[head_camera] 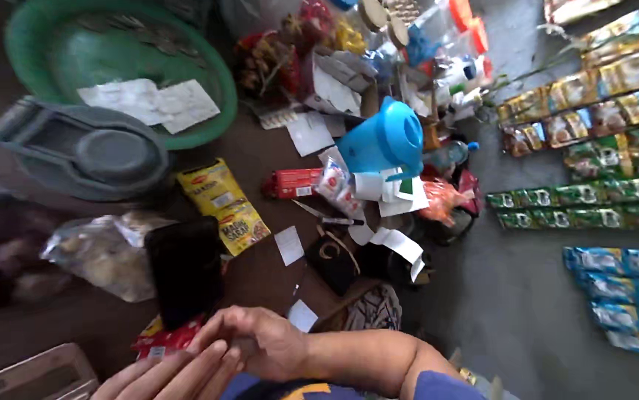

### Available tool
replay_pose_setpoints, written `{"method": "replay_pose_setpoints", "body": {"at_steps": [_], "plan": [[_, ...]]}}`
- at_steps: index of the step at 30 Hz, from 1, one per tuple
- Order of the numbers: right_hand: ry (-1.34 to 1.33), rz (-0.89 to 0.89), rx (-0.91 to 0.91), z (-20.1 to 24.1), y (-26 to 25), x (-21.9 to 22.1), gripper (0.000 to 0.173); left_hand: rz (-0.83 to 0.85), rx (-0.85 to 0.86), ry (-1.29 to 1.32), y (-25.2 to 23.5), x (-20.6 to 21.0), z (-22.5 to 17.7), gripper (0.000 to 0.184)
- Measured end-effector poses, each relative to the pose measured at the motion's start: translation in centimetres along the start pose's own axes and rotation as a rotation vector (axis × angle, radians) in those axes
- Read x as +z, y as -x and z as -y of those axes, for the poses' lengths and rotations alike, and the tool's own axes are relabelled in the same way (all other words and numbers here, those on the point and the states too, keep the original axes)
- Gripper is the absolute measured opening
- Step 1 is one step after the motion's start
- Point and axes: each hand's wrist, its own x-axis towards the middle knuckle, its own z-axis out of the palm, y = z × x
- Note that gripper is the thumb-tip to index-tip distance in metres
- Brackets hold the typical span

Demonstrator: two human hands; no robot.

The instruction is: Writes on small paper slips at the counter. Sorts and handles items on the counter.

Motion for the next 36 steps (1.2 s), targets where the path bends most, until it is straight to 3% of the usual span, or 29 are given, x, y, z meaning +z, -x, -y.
{"method": "replay_pose_setpoints", "body": {"at_steps": [2, 5, 8, 10, 12, 14, 17, 20, 22, 24, 26, 29, 31, 34, 36], "plan": [[-0.175, -0.061, 0.126, 0.2, 2.5, -0.4, 0.029, -0.021, 0.069, 0.064, -1.0, 2.0, -0.7, 0.028], [-0.148, -0.148, 0.065, 1.7, 5.8, -2.9, 0.030, 0.060, 0.048, 0.201, -2.2, 2.6, -1.9, 0.029], [0.181, -0.405, -0.134, 4.6, 10.3, -5.9, 0.031, 0.220, 0.004, 0.251, -3.4, 4.0, -2.0, 0.024], [0.639, -0.679, -0.192, 5.8, 14.2, -7.9, 0.033, 0.310, 0.016, 0.266, -4.0, 5.9, -2.1, 0.024], [1.041, -0.978, -0.045, 5.7, 18.0, -10.0, 0.035, 0.319, 0.077, 0.234, -3.8, 9.1, -2.4, 0.024], [1.146, -1.214, 0.136, 5.1, 21.2, -11.9, 0.032, 0.316, 0.138, 0.214, -3.6, 12.7, -3.1, 0.026], [1.193, -1.388, 0.154, 5.1, 24.3, -15.0, 0.028, 0.423, 0.195, 0.223, -4.2, 17.6, -4.6, 0.026], [1.379, -1.347, -0.177, 5.8, 24.9, -18.7, 0.028, 0.556, 0.177, 0.253, -6.0, 21.9, -6.6, 0.019], [1.449, -1.263, -0.377, 6.4, 24.3, -20.8, 0.031, 0.648, 0.038, 0.284, -7.7, 24.4, -8.2, 0.020], [1.486, -1.218, -0.450, 7.1, 23.3, -22.0, 0.033, 0.693, -0.174, 0.280, -9.4, 26.5, -10.0, 0.053], [1.593, -1.277, -0.359, 8.0, 22.6, -21.8, 0.037, 0.650, -0.344, 0.272, -10.6, 28.3, -11.5, 0.077], [1.800, -1.274, -0.280, 8.5, 21.6, -22.3, 0.040, 0.486, -0.415, 0.268, -11.7, 30.7, -12.3, 0.098], [1.927, -1.209, -0.480, 8.1, 21.1, -23.9, 0.033, 0.443, -0.408, 0.286, -12.5, 31.8, -12.3, 0.104], [1.816, -1.126, -0.772, 8.3, 21.4, -25.9, 0.034, 0.453, -0.407, 0.251, -13.6, 32.4, -12.3, 0.094], [1.556, -1.064, -0.851, 9.7, 22.1, -25.5, 0.045, 0.436, -0.378, 0.262, -13.6, 32.5, -12.2, 0.097]]}}
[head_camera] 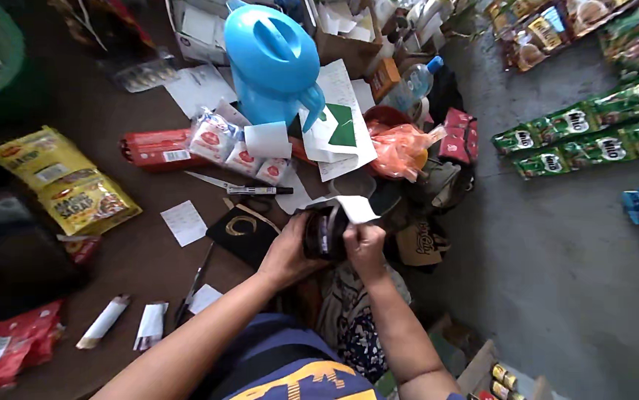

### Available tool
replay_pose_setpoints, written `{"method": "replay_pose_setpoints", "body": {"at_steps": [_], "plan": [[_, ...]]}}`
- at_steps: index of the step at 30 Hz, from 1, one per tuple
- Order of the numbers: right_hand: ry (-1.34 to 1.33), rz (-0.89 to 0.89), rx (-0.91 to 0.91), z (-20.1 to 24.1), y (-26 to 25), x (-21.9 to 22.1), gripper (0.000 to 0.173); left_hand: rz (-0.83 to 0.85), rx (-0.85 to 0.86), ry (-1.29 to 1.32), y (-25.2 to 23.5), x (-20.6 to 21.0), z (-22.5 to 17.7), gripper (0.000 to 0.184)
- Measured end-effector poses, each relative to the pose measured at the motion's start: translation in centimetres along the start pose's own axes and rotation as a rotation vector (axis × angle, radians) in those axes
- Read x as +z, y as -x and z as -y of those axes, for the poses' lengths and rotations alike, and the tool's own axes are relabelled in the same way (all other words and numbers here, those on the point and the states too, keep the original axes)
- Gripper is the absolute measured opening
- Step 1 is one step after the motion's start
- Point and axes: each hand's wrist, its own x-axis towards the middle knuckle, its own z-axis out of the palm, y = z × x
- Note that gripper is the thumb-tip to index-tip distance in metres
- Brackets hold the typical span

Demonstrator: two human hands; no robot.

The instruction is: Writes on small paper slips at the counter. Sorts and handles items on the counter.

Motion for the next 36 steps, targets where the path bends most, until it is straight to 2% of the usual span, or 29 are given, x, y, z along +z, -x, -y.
{"method": "replay_pose_setpoints", "body": {"at_steps": [3, 5, 6, 7, 9, 12, 15, 17, 19, 21, 24, 29, 31, 33, 35, 36], "plan": [[-0.576, -0.056, 0.226, 0.8, -1.2, -0.5, 0.050, -0.031, 0.032, 0.017, 0.1, 0.2, 0.1, 0.100], [-0.965, -0.025, 0.394, 1.2, -0.9, -0.6, 0.029, 0.009, 0.000, 0.011, 0.0, -0.1, 0.0, 0.101], [-1.088, 0.021, 0.422, 1.1, -0.5, -0.7, 0.020, 0.029, -0.014, 0.005, -0.1, -0.2, 0.0, 0.102], [-1.144, 0.062, 0.422, 1.3, -0.3, -1.0, 0.021, 0.048, -0.017, 0.000, -0.1, -0.3, 0.1, 0.102], [-1.045, 0.036, 0.422, 2.3, -1.0, -1.3, 0.019, 0.085, -0.012, 0.001, 0.1, -0.5, 0.7, 0.101], [-0.665, 0.017, 0.276, 0.2, -0.2, -0.9, 0.038, 0.078, -0.007, 0.008, 1.9, -0.9, 1.6, 0.098], [-0.172, 0.075, 0.126, -0.4, 0.3, -0.4, 0.031, -0.014, 0.051, 0.044, 5.4, -1.7, 1.1, 0.080], [-0.008, 0.116, 0.049, -0.3, 0.7, 0.6, 0.032, -0.058, 0.108, 0.065, 8.3, -1.9, 1.2, 0.071], [0.039, 0.127, -0.006, -0.1, 0.9, 1.5, 0.029, -0.089, 0.177, 0.056, 10.9, -1.7, 2.0, 0.063], [0.053, 0.193, -0.029, 0.2, 0.9, 1.7, 0.012, -0.104, 0.244, 0.034, 13.4, -1.5, 3.2, 0.051], [-0.046, 0.319, -0.090, -0.7, 1.0, 1.9, 0.032, -0.101, 0.335, 0.017, 17.2, -0.5, 5.4, 0.029], [-0.030, 0.323, -0.191, -1.8, 0.8, 2.0, 0.035, -0.068, 0.419, 0.070, 23.5, 4.0, 8.8, 0.022], [-0.007, 0.235, -0.224, -2.3, 1.3, 1.8, 0.035, -0.090, 0.446, 0.060, 26.2, 6.2, 9.0, 0.020], [0.015, -0.052, -0.350, -2.6, 2.5, 2.1, 0.032, -0.129, 0.469, 0.037, 28.9, 7.1, 8.0, 0.021], [0.021, -0.298, -0.507, -1.6, 4.7, 2.0, 0.028, -0.149, 0.517, 0.024, 32.1, 6.1, 6.0, 0.022], [0.004, -0.356, -0.576, -0.8, 6.2, 2.0, 0.027, -0.149, 0.555, 0.041, 33.9, 5.0, 4.8, 0.021]]}}
